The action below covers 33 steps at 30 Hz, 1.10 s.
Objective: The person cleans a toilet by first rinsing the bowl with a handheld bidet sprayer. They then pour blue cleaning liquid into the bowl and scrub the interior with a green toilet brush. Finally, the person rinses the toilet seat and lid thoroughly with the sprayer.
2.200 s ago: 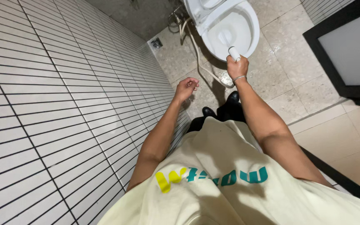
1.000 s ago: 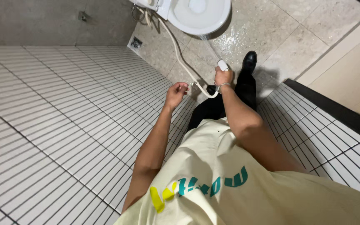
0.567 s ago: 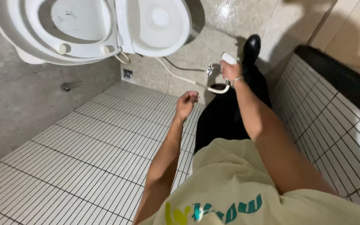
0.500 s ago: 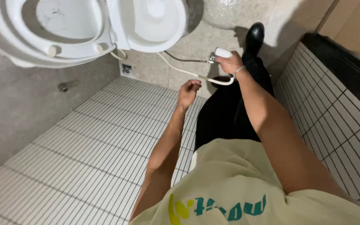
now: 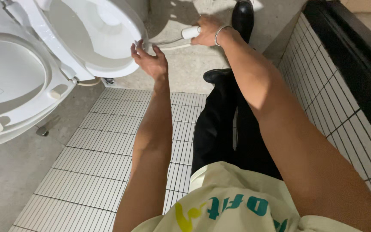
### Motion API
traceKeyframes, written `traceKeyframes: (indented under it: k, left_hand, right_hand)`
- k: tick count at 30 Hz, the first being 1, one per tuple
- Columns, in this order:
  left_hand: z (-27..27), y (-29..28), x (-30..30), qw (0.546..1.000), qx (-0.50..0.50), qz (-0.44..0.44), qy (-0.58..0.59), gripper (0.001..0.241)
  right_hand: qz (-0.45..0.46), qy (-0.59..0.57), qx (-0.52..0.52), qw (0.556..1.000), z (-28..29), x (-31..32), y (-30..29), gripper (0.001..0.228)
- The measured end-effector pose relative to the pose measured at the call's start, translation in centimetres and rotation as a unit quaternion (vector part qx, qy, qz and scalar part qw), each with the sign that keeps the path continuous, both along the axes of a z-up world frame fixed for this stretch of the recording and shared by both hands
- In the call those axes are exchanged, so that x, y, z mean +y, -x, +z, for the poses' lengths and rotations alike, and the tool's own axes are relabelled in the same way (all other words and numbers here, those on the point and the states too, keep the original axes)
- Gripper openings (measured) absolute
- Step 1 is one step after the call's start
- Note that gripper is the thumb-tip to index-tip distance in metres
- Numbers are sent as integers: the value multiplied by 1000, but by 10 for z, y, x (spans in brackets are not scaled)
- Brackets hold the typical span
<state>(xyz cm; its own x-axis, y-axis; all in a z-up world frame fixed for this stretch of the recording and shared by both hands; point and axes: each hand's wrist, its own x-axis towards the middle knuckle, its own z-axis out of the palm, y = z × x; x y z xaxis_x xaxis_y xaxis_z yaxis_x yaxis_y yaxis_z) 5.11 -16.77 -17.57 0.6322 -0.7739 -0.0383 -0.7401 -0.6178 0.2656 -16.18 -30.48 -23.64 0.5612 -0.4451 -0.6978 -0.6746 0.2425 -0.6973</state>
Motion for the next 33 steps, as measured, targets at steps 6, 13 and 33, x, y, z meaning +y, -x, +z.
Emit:
traceKeyframes:
  k: [6, 13, 33]
  left_hand:
    - [-34, -28, 3, 997, -12, 48, -60, 73]
    - [-26, -32, -38, 952, -25, 212, -220, 63]
    - [-11, -56, -83, 910, 98, 268, -300, 90]
  right_hand:
    - [-112, -20, -27, 993, -13, -21, 1, 56]
    - [-5, -7, -39, 999, -5, -67, -22, 48]
    - [-55, -20, -131, 990, 17, -123, -108, 30]
